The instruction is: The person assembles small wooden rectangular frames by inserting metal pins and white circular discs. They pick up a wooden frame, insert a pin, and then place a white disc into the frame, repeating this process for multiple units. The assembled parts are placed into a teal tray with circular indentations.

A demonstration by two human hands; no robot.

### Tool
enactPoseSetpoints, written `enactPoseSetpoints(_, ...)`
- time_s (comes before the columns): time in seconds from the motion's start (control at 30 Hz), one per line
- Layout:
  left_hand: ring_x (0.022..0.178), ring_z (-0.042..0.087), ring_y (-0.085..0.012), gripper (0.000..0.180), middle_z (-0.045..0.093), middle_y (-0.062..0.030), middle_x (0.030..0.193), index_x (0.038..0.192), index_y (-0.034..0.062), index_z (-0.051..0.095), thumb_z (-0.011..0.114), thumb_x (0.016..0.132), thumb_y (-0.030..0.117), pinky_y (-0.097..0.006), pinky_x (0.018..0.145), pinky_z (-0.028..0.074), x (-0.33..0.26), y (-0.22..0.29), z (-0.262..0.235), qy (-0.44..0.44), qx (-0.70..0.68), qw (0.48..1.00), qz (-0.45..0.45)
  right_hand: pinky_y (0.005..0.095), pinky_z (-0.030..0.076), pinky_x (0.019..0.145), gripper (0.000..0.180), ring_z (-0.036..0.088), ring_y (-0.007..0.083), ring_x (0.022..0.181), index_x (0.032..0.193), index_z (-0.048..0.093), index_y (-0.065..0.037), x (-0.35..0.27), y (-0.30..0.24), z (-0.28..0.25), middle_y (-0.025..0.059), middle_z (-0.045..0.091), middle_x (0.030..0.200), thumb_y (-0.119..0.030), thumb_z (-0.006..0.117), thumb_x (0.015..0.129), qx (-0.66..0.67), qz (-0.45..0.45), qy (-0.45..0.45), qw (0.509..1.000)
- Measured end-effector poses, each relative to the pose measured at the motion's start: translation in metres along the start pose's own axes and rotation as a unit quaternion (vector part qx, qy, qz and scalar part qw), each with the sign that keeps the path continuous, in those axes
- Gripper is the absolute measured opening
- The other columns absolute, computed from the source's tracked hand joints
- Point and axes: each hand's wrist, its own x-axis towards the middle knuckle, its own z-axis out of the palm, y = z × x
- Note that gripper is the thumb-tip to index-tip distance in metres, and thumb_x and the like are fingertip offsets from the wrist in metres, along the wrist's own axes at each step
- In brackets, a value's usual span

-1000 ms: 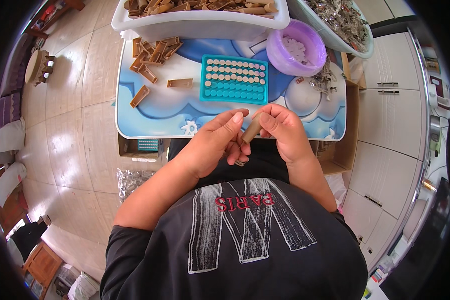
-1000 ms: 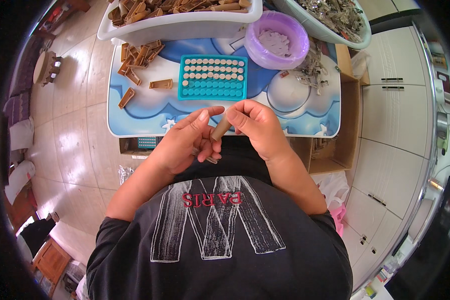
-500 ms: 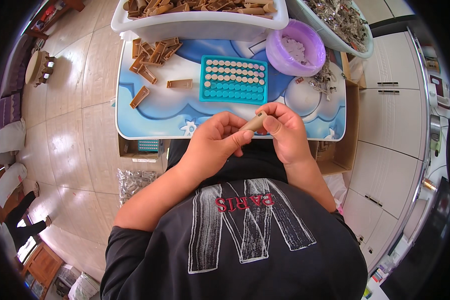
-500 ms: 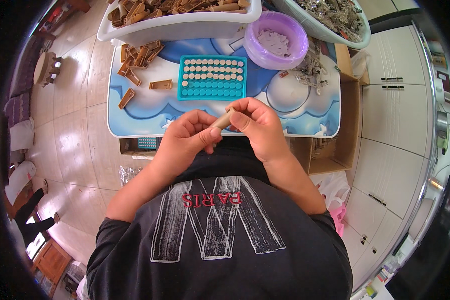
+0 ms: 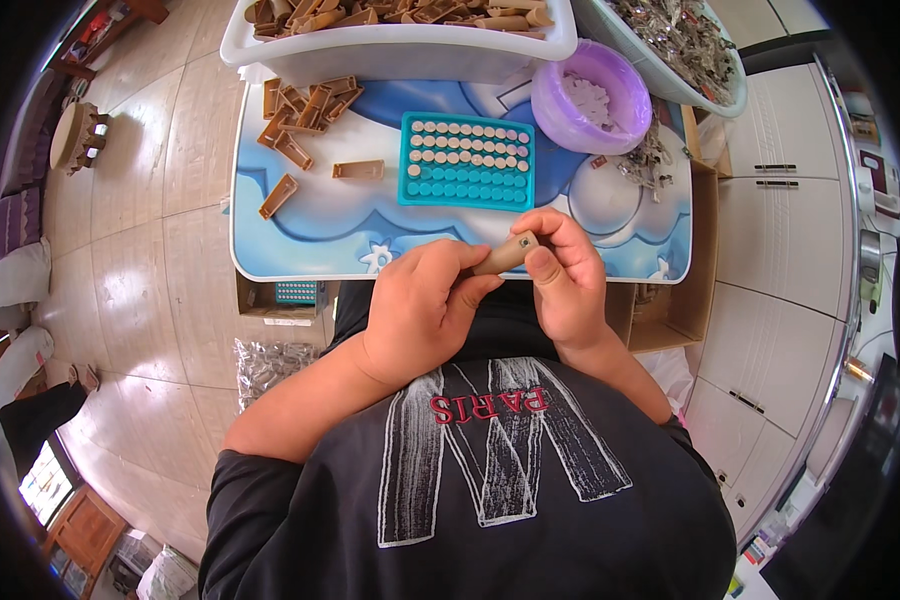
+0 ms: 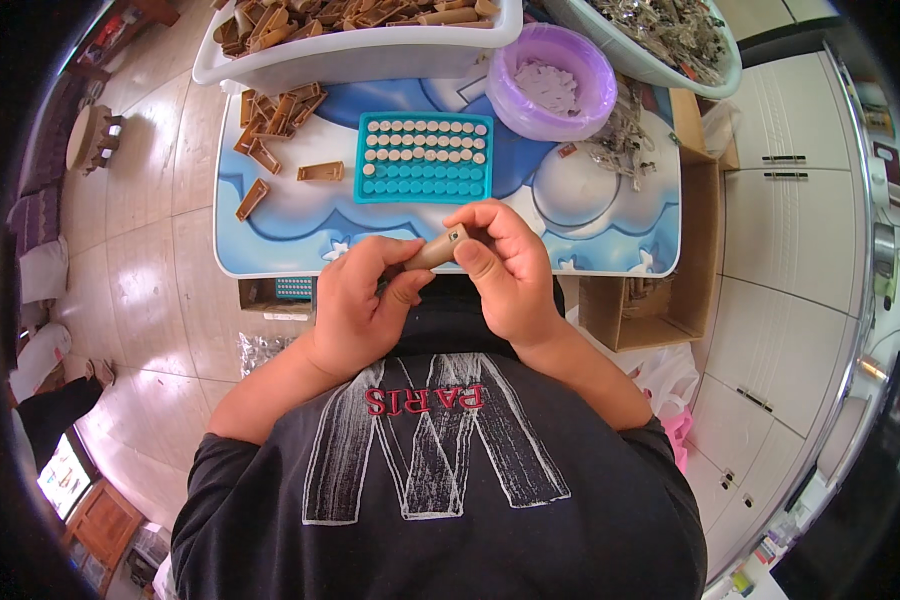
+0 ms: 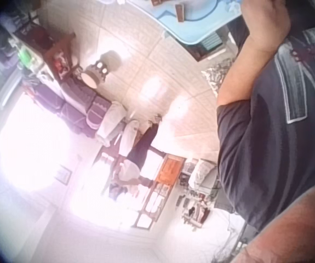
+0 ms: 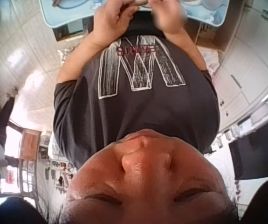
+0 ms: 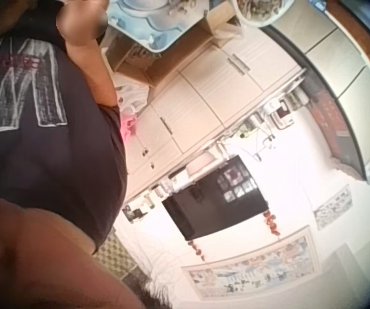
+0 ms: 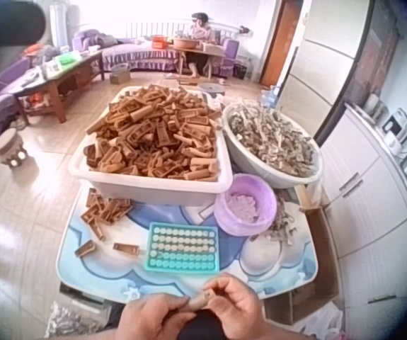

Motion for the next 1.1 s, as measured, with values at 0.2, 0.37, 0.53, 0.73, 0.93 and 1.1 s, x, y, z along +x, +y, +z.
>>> enactPoseSetpoints(0.2,0.069,0.062,-0.0202,0.021,0.063,-0.0103,0.082,0.095,0.0001,0.056,0.065,0.083,0.015,-0.028,0.063,0.051,0.006,-0.001,0.002,0.005,-0.147,0.988,-0.050,0.0236,0.044,0.079,0.024,0.055,0.0099,0.087,0.109,0.053,0.001,0.001,0.002,-0.002,0.0045,0.058,0.094,-0.016,0.056,0.091,0.090,0.076,-0.002,0.993)
enactPoseSetpoints(0.37,0.072,0.062,-0.0161,0.027,0.062,-0.0062,0.084,0.105,0.0031,0.057,0.055,0.091,0.027,-0.028,0.070,0.051,0.011,-0.023,0.004,-0.125,-0.455,0.823,-0.316,0.0241,0.044,0.071,0.020,0.055,0.0105,0.080,0.103,0.060,-0.001,0.011,-0.009,-0.012,0.0049,0.059,0.088,-0.011,0.061,0.086,-0.230,0.034,-0.098,0.968)
enactPoseSetpoints(0.53,0.075,0.063,-0.0174,0.026,0.062,-0.0084,0.087,0.108,0.0041,0.056,0.056,0.091,0.023,-0.029,0.074,0.052,0.011,-0.023,-0.002,-0.133,-0.527,0.726,-0.421,0.0271,0.045,0.067,0.014,0.058,0.0156,0.075,0.092,0.064,-0.002,0.047,-0.047,-0.037,0.0064,0.061,0.082,-0.009,0.063,0.081,-0.410,-0.071,0.007,0.909)
enactPoseSetpoints(0.73,0.080,0.064,-0.0181,0.022,0.062,-0.0097,0.094,0.107,0.0034,0.055,0.056,0.091,0.019,-0.030,0.077,0.053,0.013,-0.025,0.002,-0.112,-0.607,0.669,-0.413,0.0320,0.047,0.069,0.014,0.061,0.0248,0.077,0.090,0.065,-0.002,0.125,-0.074,-0.069,0.0139,0.063,0.085,-0.007,0.058,0.079,-0.653,-0.126,-0.005,0.747)
enactPoseSetpoints(0.93,0.081,0.064,-0.0191,0.021,0.062,-0.0098,0.094,0.106,0.0036,0.055,0.055,0.091,0.018,-0.031,0.078,0.053,0.012,-0.028,0.002,-0.101,-0.616,0.667,-0.406,0.0409,0.049,0.077,0.018,0.063,0.0304,0.088,0.089,0.067,-0.007,0.169,-0.054,-0.070,0.0158,0.065,0.095,-0.007,0.054,0.077,-0.793,0.083,-0.098,0.596)
enactPoseSetpoints(1.1,0.081,0.064,-0.0190,0.020,0.062,-0.0095,0.093,0.105,0.0037,0.055,0.054,0.092,0.018,-0.030,0.078,0.053,0.012,-0.028,0.001,-0.088,-0.613,0.674,-0.403,0.0396,0.050,0.075,0.021,0.063,0.0304,0.086,0.093,0.067,-0.007,0.166,-0.060,-0.065,0.0153,0.066,0.092,-0.007,0.053,0.078,-0.797,0.067,-0.123,0.587)
